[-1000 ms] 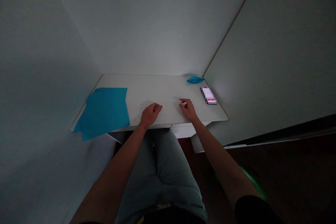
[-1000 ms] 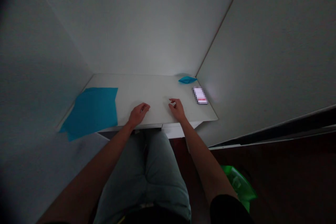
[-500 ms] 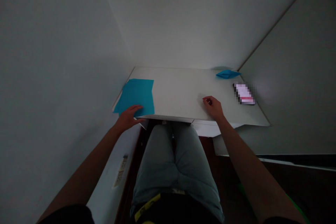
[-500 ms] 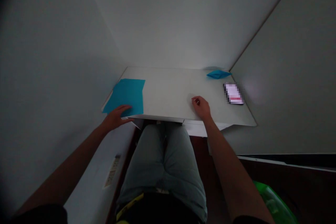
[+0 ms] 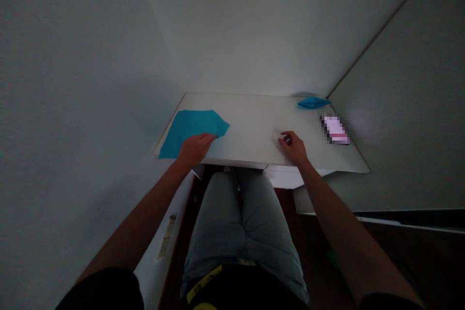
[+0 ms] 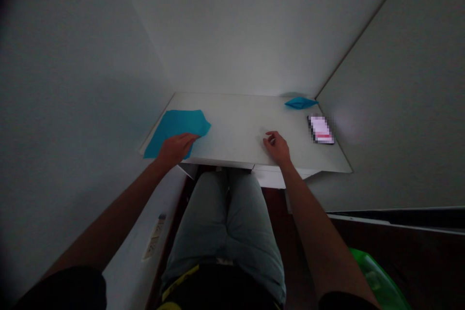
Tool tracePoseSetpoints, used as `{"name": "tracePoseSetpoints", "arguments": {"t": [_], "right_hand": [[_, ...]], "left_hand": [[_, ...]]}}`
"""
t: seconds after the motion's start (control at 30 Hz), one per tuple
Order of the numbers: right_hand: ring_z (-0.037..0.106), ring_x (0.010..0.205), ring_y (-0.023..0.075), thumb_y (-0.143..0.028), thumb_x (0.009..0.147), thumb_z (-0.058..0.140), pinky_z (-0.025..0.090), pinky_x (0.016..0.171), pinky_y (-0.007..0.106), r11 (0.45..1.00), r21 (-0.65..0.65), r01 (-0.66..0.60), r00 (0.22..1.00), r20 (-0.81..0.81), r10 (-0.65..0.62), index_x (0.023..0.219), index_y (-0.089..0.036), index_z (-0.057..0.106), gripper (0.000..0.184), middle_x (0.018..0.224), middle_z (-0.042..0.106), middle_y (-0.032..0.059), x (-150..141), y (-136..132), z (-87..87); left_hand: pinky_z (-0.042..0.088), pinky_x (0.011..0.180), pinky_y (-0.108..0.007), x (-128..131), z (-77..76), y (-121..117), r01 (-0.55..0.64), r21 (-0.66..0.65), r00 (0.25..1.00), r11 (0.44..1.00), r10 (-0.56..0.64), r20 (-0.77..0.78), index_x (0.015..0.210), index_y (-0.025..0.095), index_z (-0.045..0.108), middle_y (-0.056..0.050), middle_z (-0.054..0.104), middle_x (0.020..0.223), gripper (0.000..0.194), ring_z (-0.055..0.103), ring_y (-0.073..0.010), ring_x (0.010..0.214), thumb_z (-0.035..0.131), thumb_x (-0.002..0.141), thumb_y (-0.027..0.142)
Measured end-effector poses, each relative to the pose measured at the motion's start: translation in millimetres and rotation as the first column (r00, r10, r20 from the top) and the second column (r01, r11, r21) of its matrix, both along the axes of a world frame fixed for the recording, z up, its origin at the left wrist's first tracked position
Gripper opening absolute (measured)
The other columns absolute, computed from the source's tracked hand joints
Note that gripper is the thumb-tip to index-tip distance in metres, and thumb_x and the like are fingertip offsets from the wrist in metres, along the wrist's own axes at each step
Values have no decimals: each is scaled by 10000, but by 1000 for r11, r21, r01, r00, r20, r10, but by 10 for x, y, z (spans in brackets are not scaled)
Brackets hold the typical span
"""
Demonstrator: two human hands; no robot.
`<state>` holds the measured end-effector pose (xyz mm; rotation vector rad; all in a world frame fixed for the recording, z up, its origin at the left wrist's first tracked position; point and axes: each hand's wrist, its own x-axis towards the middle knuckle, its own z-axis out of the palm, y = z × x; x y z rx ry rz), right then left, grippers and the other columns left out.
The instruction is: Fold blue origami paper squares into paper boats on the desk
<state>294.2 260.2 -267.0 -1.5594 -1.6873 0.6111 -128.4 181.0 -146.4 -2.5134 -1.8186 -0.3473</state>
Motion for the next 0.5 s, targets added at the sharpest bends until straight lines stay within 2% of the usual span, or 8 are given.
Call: {"name": "tracePoseSetpoints", "arguments": {"t": [0.1,0.17,0.27,0.33,0.4,0.5], "right_hand": [[634,766,209,-481,878,663,564,758,405,997,68,-38,999,3,38,1370,-211,621,563,1214,705,120,-11,-14,-6],[667,921,255,-479,877,687,589,834,449,985,140,-99,994,50,93,1498,-216,554,687,1400,627,159,-34,-42,19],[603,1279,347,-470,873,734,565,1024,516,941,207,-269,959,148,241,1636,-242,445,848,1566,513,168,-74,-86,82],[512,1418,380,-463,854,779,508,1121,549,921,213,-326,936,206,284,1663,-266,433,901,1628,475,155,-84,-98,113],[508,1425,389,-422,841,811,458,1162,571,918,193,-347,919,263,293,1597,-299,547,810,1641,498,129,-74,-86,123],[604,1320,358,-279,840,780,418,1167,583,902,121,-414,875,327,357,1354,-325,760,516,1491,677,76,-47,-35,104]], "left_hand": [[565,944,-367,639,-72,83,160,-59,987,985,-161,-20,1380,307,720,-74,771,1323,369,747,-247,1097,533,1076,215],[554,950,-387,1013,-164,119,239,-103,971,966,-240,2,1331,301,743,-78,788,1265,358,750,-257,1064,554,1055,175],[535,963,-417,1414,-265,169,340,-110,939,934,-331,91,1269,306,767,-80,802,1178,334,753,-272,1011,580,1034,163],[522,986,-426,1573,-274,211,386,-78,915,919,-370,164,1238,310,775,-80,800,1163,311,752,-274,1011,600,1023,169],[520,986,-417,1651,-244,254,412,-80,897,908,-388,214,1215,310,781,-78,800,1139,289,753,-268,999,604,1024,183],[522,994,-405,1587,-177,292,427,-124,889,896,-391,237,1238,312,771,-72,803,1129,274,753,-259,1006,564,1065,265]]}}
